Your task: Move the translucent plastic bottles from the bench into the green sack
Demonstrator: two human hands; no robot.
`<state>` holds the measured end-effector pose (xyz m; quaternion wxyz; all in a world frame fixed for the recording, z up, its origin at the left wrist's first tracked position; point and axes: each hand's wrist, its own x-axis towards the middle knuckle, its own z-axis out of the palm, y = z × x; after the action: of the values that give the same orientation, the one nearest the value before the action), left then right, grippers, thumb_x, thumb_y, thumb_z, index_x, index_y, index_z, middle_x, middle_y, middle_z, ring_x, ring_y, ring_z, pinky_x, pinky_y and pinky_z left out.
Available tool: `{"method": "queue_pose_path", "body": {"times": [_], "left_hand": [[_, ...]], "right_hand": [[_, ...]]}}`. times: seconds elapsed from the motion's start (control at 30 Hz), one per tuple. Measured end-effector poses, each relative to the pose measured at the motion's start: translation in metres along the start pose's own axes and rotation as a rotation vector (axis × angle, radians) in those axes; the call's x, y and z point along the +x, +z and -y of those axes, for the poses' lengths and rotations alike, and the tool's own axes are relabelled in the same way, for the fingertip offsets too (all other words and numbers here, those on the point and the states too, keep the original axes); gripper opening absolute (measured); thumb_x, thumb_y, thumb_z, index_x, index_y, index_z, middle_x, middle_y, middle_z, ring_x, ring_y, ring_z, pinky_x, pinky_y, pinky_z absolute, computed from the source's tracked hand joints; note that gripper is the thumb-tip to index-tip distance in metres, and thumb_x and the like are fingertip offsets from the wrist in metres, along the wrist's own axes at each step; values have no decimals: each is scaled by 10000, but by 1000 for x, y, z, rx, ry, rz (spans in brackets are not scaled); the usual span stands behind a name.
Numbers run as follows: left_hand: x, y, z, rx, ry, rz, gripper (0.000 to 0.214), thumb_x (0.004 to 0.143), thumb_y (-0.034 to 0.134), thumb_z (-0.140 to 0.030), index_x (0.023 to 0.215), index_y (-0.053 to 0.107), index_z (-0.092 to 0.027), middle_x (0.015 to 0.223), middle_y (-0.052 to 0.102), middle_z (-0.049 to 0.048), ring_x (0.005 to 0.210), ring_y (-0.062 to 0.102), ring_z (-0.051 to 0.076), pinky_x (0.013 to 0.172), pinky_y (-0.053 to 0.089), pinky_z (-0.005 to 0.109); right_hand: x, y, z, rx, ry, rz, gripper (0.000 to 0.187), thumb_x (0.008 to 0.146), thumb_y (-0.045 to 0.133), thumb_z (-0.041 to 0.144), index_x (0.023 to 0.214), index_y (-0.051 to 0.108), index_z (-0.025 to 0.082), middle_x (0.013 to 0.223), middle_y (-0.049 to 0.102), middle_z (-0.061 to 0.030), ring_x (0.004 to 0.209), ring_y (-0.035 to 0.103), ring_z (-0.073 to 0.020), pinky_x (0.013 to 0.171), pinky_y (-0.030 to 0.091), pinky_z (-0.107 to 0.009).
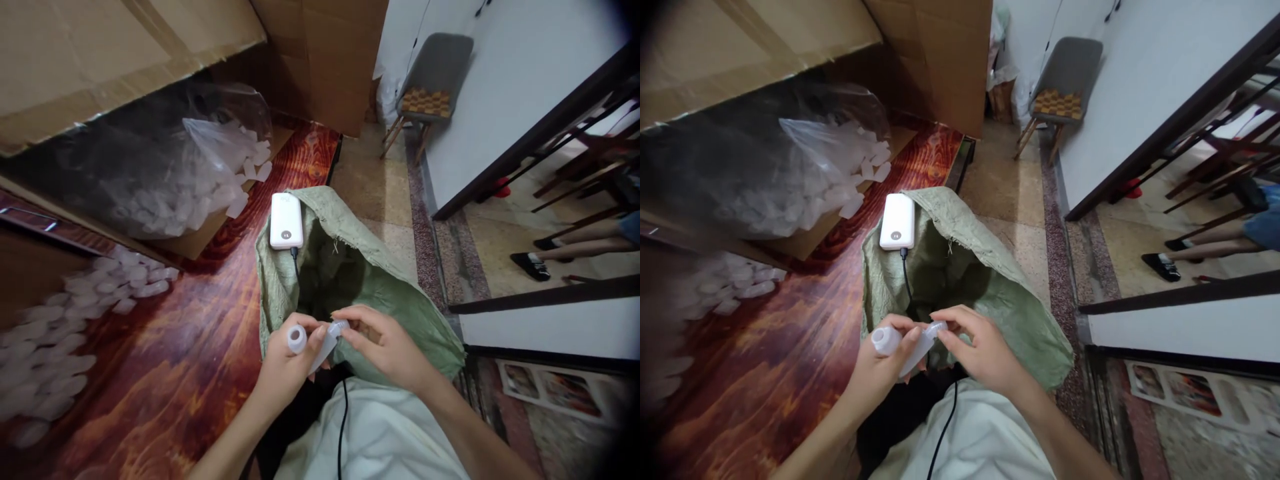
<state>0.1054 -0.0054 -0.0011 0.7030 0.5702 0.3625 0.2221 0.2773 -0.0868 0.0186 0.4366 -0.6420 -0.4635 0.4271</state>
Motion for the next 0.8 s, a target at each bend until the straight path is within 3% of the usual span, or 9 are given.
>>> {"method": "queue_pose_path", "body": {"times": [0.2,0.4,0.53,0.67,0.8], "left_hand": [[3,3,-2,-68,-40,51,326,868,610,-469,934,522,-162,563,628,-17,393,520,84,362,378,139],[5,2,-2,-179,-56,96,383,827,667,-455,1022,489,-177,905,668,40,519,632,122,356,426,159],[4,1,-2,-179,-57,165,401,832,672,-432,1083,488,-178,999,659,66,555,644,125,372,434,164],[4,0,-4,-159,-65,162,375,849,654,-440,1051,516,-156,729,669,21,480,585,98,385,406,148],[6,-1,-6,-190,-81,74,379,838,657,-460,1005,506,-156,521,618,-19,384,492,78,377,370,143]], "right_hand": [[-5,3,-5,-5,61,-14,252,899,594,342,1112,659,226,1024,679,-37,928,625,-183,822,491,-293],[0,0,-6,-28,16,12,263,907,588,367,1111,655,215,1010,664,-50,913,612,-182,792,491,-288],[4,-3,-2,-77,-75,6,243,916,586,373,1071,682,212,1014,632,-59,920,600,-175,753,489,-264],[6,-2,-8,-192,-105,-24,281,948,534,428,1071,666,214,978,623,-48,885,610,-161,718,498,-238],[7,8,-32,-396,-84,-78,439,1050,179,353,1151,568,176,944,626,-59,795,615,-143,704,505,-248]]}}
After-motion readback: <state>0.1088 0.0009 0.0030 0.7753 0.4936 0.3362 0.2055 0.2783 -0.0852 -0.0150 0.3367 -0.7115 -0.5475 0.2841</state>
